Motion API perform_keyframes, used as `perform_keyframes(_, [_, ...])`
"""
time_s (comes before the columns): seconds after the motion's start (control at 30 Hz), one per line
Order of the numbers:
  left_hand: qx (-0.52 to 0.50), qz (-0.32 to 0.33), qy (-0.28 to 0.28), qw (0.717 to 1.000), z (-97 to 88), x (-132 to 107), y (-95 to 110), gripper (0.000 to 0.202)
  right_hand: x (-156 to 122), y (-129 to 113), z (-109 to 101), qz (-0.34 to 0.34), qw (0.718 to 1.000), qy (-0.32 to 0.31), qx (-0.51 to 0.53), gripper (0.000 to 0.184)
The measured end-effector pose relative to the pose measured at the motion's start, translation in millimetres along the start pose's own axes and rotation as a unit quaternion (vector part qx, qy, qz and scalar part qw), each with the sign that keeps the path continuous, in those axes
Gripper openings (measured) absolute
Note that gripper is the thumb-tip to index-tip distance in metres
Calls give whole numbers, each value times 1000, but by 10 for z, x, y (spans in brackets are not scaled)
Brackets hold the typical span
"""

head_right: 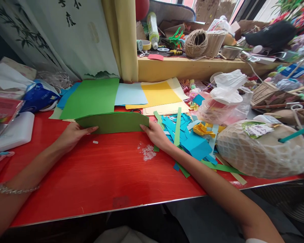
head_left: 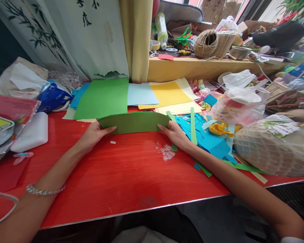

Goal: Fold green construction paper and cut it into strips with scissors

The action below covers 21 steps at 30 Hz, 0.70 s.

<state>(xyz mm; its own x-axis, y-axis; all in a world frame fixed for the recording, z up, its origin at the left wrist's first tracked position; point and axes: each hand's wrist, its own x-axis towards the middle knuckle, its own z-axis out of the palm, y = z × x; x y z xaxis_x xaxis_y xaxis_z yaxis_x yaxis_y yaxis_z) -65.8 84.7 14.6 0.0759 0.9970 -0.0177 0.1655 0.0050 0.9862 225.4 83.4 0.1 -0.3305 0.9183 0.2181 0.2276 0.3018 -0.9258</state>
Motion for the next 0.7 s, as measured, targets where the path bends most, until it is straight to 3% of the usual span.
perform_keyframes(0.23, [0, 7, 13, 1000, -8, -19, 47, 26, 11, -58, -44, -1, 1000, 0, 8, 28])
perform_keyframes(0.37, [-49, -27, 17, 998, -14, -68, 156, 21, 4, -169, -95, -2, 999, 0, 42, 28])
perform_keyframes(0.57, [-106, -87, 29, 990, -45, -93, 265, 15, -11, -287, -135, 58, 983, -17, 175, 35])
perform_keyframes(0.7, [-144, -110, 61, 981, -118, -53, 270, 31, -5, -313, -130, 127, 962, -63, 233, 50])
